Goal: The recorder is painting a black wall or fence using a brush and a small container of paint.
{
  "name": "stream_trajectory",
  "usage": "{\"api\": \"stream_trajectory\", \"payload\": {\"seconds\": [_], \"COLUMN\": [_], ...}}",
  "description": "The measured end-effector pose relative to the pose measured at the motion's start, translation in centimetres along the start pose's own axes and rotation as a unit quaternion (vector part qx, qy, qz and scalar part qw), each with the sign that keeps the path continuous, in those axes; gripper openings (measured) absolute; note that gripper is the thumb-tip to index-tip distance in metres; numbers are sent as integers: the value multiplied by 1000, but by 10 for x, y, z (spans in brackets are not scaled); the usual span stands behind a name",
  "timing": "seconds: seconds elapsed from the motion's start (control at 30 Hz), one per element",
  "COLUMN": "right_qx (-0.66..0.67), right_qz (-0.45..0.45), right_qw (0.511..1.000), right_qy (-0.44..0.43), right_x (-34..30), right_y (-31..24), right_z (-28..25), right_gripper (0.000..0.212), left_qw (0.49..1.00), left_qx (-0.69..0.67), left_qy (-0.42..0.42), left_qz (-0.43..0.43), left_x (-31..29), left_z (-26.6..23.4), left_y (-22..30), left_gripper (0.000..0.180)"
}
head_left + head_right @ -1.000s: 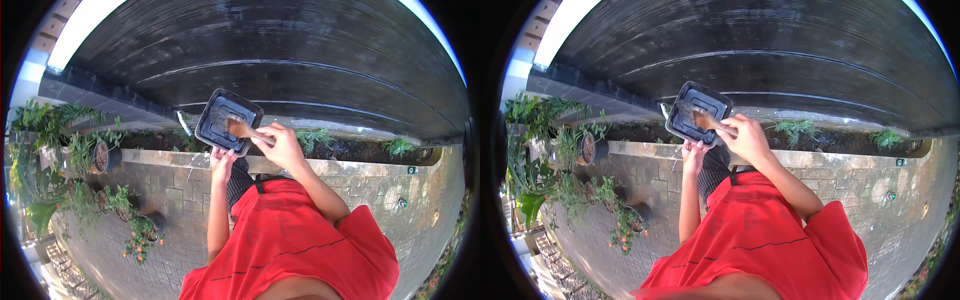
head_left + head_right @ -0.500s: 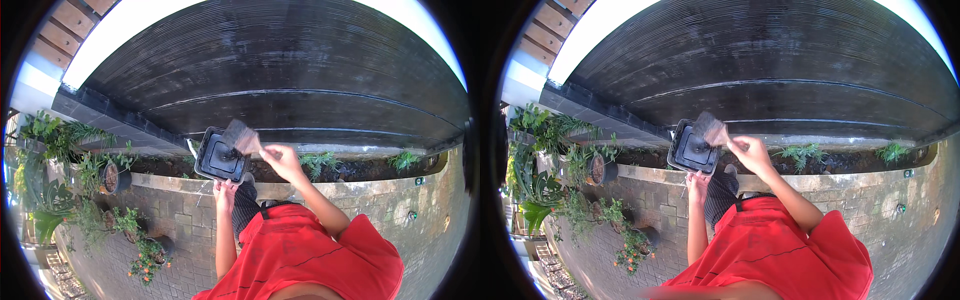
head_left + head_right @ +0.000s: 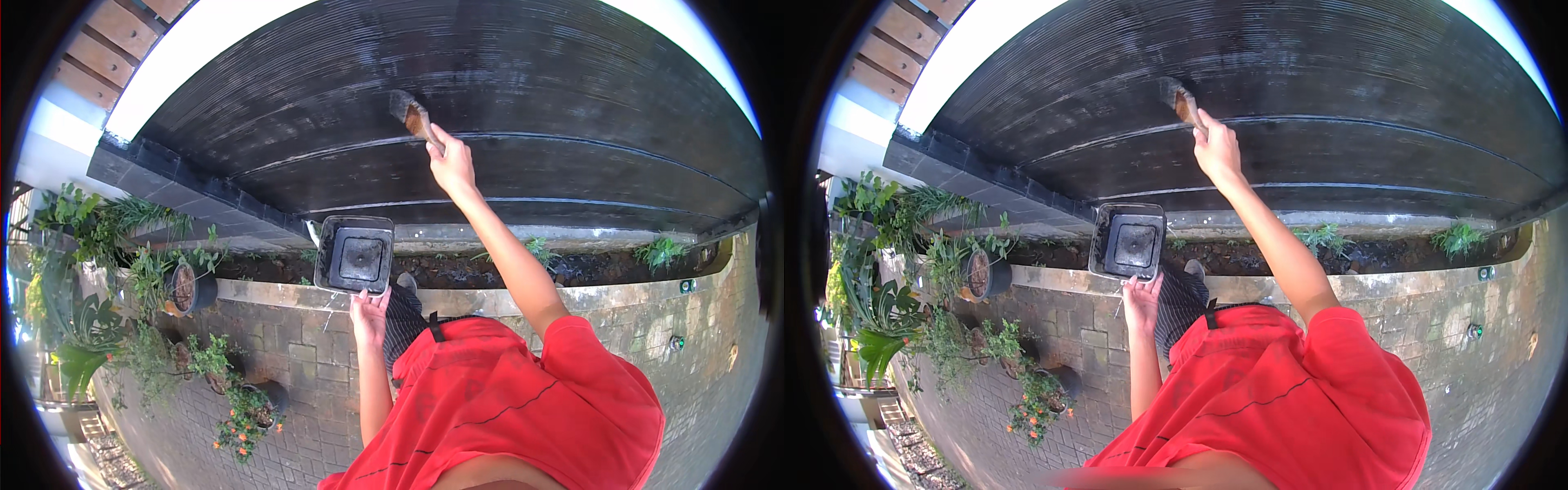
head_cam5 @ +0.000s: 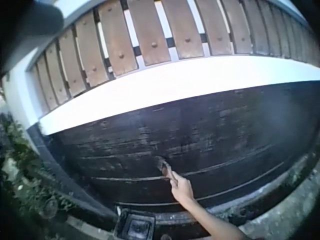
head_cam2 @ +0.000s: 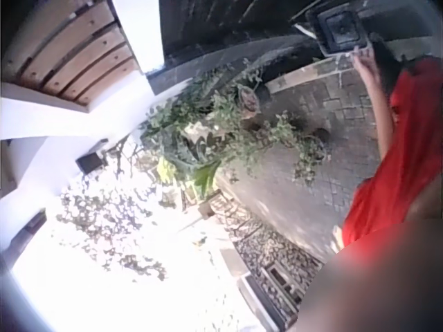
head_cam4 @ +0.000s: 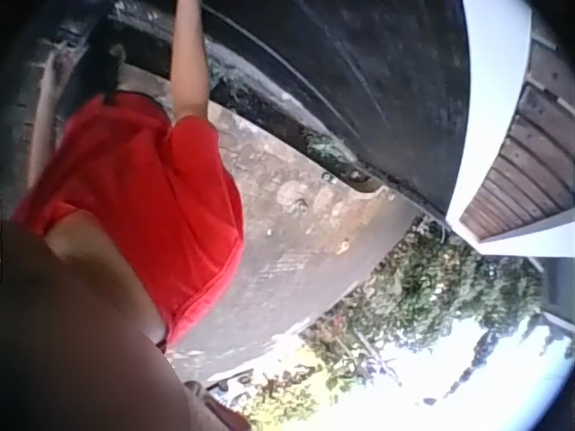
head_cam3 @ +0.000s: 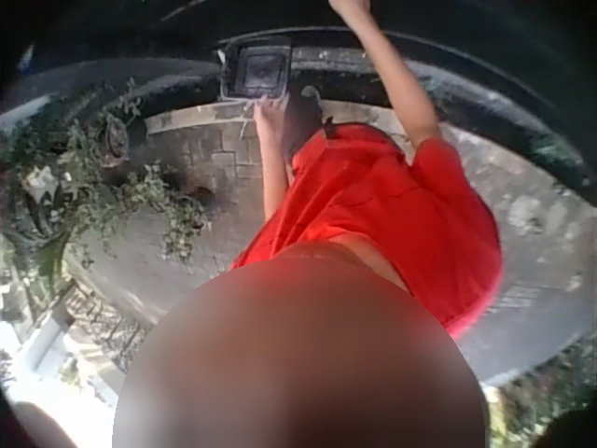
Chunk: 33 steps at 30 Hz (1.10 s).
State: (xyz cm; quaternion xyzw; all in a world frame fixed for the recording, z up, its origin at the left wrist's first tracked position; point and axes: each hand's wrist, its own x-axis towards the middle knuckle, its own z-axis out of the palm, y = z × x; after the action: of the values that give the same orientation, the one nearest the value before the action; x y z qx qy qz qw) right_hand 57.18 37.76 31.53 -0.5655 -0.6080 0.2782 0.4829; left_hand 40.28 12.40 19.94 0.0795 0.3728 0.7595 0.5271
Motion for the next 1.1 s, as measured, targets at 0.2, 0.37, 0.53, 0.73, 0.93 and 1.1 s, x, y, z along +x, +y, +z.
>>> {"api": "stream_trajectory", "payload": {"seconds": [0.2, 0.37, 0.53, 0.73, 0.93, 1.1], "right_qx": [-15, -37, -63, 10, -32, -7], "right_qz": [-28, -4, -47, 12, 22, 15], "right_qw": [998, 998, 988, 996, 999, 999], "right_qy": [57, 51, 134, 83, 16, -46], "right_x": [-4, -25, -24, -12, 6, 26], "right_y": [17, 17, 8, -6, -2, 13], "right_z": [-46, -66, -53, -24, -40, -56], "right_gripper": [36, 38, 42, 43, 44, 43], "left_qw": [999, 999, 999, 999, 998, 997], "left_qx": [-25, -22, -20, -26, -43, -55], "left_qy": [-35, -29, -25, 6, 44, 47], "left_qz": [-12, -11, -6, 19, 29, 22], "left_x": [7, 8, 1, -7, -13, -5], "left_z": [11, 15, 10, -4, -22, -14], "left_y": [2, 0, -4, 5, 13, 12], "left_gripper": [24, 23, 23, 25, 31, 26]}}
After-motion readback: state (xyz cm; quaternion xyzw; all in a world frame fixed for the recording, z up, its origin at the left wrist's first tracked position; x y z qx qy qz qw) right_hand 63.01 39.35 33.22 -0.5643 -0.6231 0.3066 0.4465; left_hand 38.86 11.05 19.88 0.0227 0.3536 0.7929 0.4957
